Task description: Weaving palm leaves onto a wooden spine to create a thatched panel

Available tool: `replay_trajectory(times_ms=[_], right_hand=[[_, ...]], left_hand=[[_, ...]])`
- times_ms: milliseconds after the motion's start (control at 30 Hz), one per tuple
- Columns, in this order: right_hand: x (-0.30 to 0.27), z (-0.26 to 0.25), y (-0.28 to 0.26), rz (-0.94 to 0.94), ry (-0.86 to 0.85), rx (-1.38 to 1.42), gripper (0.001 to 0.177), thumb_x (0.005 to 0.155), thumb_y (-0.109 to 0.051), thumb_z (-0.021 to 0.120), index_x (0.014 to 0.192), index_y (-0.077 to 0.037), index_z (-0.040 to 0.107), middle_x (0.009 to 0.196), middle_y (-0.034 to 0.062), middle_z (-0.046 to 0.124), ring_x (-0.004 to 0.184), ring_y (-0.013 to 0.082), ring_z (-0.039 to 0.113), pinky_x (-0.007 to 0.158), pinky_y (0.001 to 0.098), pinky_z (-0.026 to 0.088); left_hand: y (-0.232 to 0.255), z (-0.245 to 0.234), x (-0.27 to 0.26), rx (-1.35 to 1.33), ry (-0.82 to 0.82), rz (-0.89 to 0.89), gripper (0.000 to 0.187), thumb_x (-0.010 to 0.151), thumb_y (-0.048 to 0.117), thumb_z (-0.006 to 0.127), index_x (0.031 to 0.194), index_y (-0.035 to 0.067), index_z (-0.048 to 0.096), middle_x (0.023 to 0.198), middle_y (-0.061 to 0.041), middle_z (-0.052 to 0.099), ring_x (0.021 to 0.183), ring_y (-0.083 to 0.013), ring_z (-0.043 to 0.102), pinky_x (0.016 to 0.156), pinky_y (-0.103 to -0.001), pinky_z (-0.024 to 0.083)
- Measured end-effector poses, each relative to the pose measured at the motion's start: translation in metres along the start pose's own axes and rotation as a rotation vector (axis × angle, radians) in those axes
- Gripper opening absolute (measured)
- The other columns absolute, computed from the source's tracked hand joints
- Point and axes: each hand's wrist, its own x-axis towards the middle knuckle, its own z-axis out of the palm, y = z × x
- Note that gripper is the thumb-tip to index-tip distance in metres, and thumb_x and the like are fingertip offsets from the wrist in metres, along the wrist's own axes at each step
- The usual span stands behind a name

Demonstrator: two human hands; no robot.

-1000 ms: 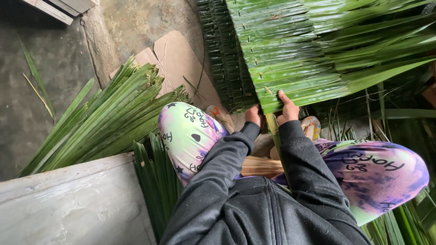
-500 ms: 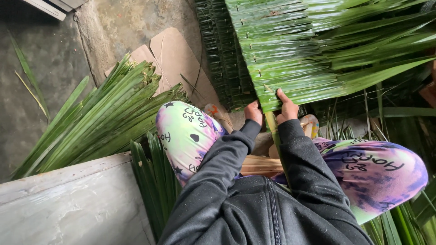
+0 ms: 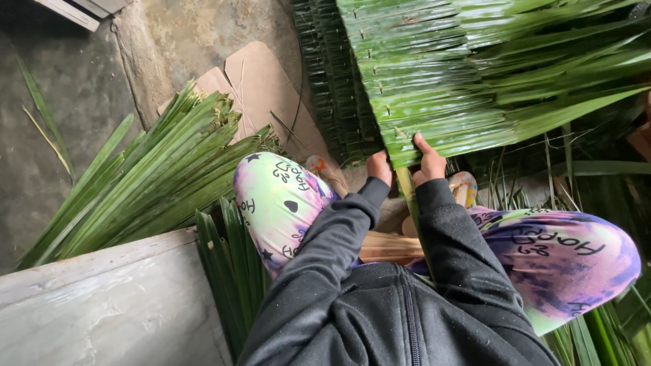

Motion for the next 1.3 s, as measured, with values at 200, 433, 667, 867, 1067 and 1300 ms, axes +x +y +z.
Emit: replay_trajectory(times_ms=[200,433,667,867,1067,1300], right_hand=[[0.004,0.000,0.008,-0.005,-0.002,0.006,0.078,0.064,-0.006,0.107,0.122,0.015,0.059,0.106,0.0311,0.069,0.094,0.0414,0.072,0.075,0.0653,0.056],[0.007,0.001,0.015,-0.031,0.035,-0.007,0.089,0.064,-0.008,0.108,0.129,0.015,0.051,0.113,0.0334,0.065,0.099,0.0422,0.071,0.076,0.0666,0.055],[-0.005,0.008,0.009,-0.077,0.057,-0.024,0.092,0.063,-0.007,0.108,0.131,0.014,0.050,0.118,0.0340,0.063,0.106,0.0462,0.068,0.079,0.0699,0.052],[0.011,0.009,0.020,-0.108,0.075,-0.075,0.091,0.060,-0.010,0.110,0.128,0.012,0.054,0.115,0.0313,0.065,0.103,0.0429,0.071,0.076,0.0662,0.054],[-0.008,0.013,0.015,-0.128,0.091,-0.101,0.087,0.059,-0.009,0.108,0.124,0.015,0.057,0.113,0.0320,0.066,0.102,0.0412,0.071,0.079,0.0588,0.056],[-0.024,0.016,0.005,-0.127,0.087,-0.043,0.088,0.055,-0.010,0.111,0.121,0.014,0.058,0.110,0.0333,0.068,0.101,0.0451,0.071,0.080,0.0575,0.056]], left_hand=[[0.023,-0.046,-0.010,0.165,0.005,-0.080,0.010,0.084,0.010,0.061,0.083,0.010,0.071,0.083,-0.011,0.075,0.096,-0.0339,0.075,0.087,-0.041,0.061],[0.072,-0.079,-0.033,0.118,0.409,0.555,0.014,0.080,0.033,0.079,0.091,0.034,0.070,0.097,0.012,0.055,0.096,-0.0194,0.061,0.082,-0.035,0.055],[0.118,-0.105,-0.039,-0.231,0.346,0.487,0.015,0.099,0.031,0.062,0.090,0.023,0.071,0.093,-0.005,0.067,0.094,-0.0352,0.067,0.080,-0.046,0.056],[0.147,-0.154,-0.031,-0.994,0.130,0.173,0.016,0.109,0.029,0.052,0.098,0.018,0.054,0.080,-0.012,0.075,0.082,-0.0198,0.076,0.084,-0.033,0.060],[0.121,-0.092,-0.057,-1.377,-0.182,0.148,0.028,0.096,0.006,0.034,0.105,0.008,0.060,0.085,0.000,0.062,0.062,-0.0105,0.052,0.048,-0.026,0.042],[0.138,-0.111,-0.178,0.069,0.019,0.786,0.033,0.107,0.029,0.030,0.099,0.029,0.062,0.073,0.007,0.056,0.071,-0.0210,0.063,0.074,-0.035,0.055]])
